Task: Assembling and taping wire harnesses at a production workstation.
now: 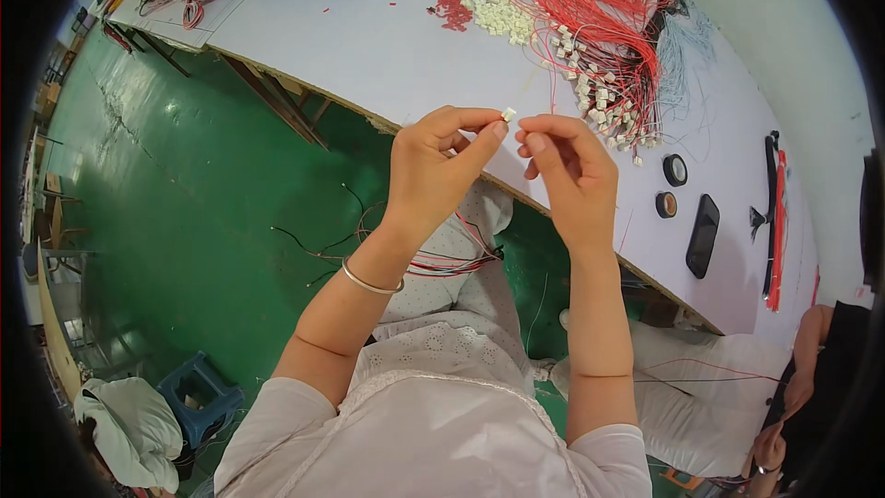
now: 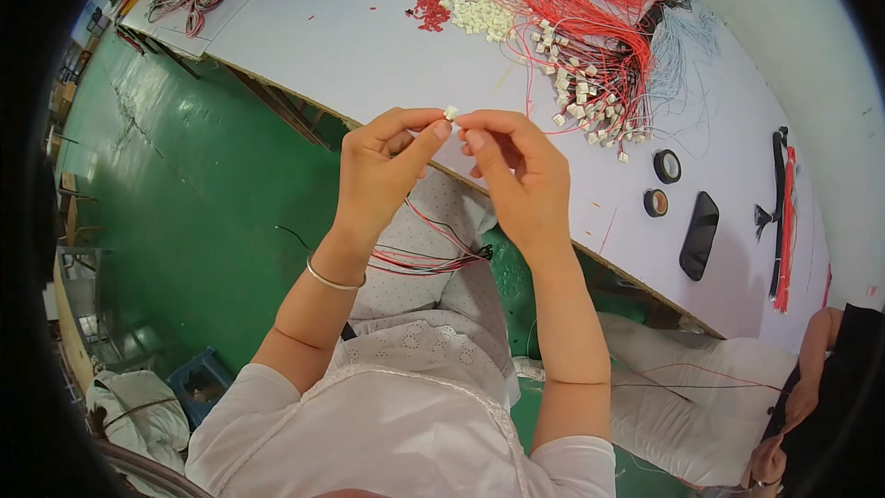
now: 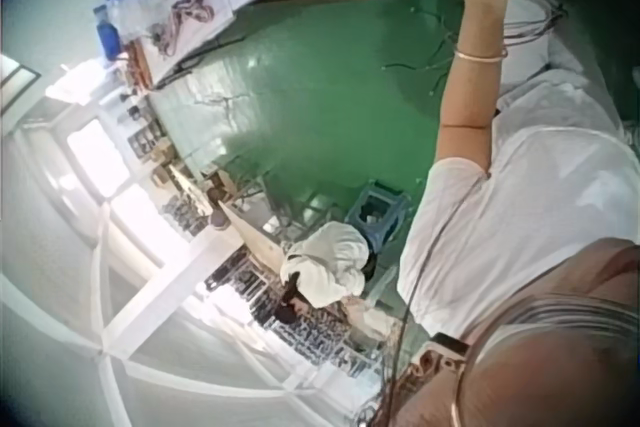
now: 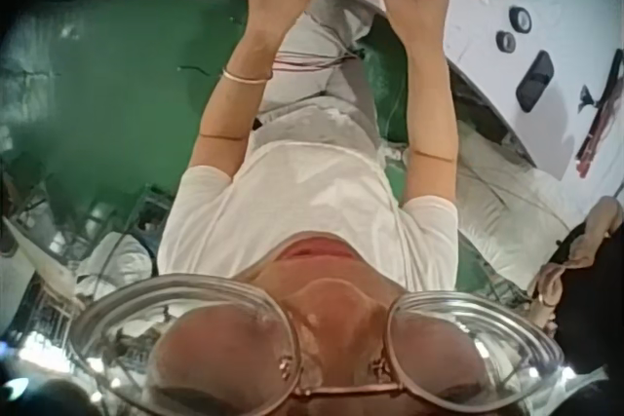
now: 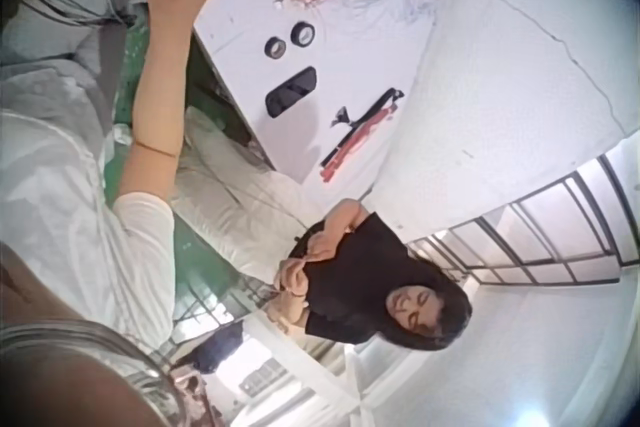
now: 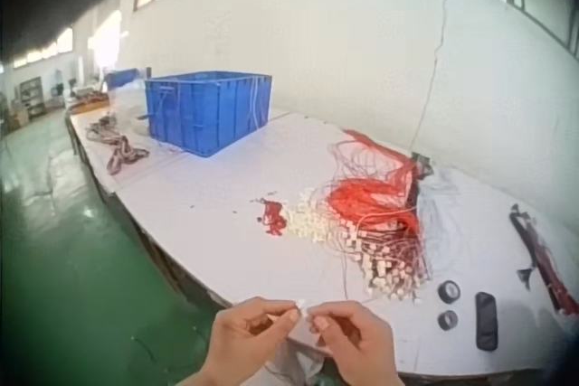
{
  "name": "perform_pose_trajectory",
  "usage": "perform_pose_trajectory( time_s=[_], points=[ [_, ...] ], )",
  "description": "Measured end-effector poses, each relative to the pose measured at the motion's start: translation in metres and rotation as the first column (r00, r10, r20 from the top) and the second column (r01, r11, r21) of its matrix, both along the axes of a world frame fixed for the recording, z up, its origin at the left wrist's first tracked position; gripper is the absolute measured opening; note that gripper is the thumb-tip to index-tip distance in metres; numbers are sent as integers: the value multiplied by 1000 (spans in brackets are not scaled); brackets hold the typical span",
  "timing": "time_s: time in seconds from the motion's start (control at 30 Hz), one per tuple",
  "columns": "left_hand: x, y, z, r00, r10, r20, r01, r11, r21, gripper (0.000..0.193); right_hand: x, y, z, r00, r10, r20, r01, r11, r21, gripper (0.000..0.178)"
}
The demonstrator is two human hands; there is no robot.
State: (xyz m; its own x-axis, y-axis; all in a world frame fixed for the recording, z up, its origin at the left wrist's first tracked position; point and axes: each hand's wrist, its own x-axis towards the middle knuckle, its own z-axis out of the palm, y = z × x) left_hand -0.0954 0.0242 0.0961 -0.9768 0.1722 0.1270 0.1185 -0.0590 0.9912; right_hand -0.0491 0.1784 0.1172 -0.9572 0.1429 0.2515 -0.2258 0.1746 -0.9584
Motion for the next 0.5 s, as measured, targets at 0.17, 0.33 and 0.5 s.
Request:
perform_pose_trajectory(
  time_s=[0.17, 0.33, 0.5],
  points=[
    [7, 3, 2, 973, -5, -229, -14, 996, -83, 15, 7, 0, 3, 997, -18, 71, 20, 999, -38, 33],
    [17, -2, 14, 944, -135, -302, 76, 977, -199, 17, 15, 6, 0, 995, -7, 99, 22, 989, -147, 37],
    [20, 4, 8, 935, -111, -337, 73, 990, -123, 14, 24, 9, -4, 998, -29, 63, 41, 978, -207, 34]
  ],
)
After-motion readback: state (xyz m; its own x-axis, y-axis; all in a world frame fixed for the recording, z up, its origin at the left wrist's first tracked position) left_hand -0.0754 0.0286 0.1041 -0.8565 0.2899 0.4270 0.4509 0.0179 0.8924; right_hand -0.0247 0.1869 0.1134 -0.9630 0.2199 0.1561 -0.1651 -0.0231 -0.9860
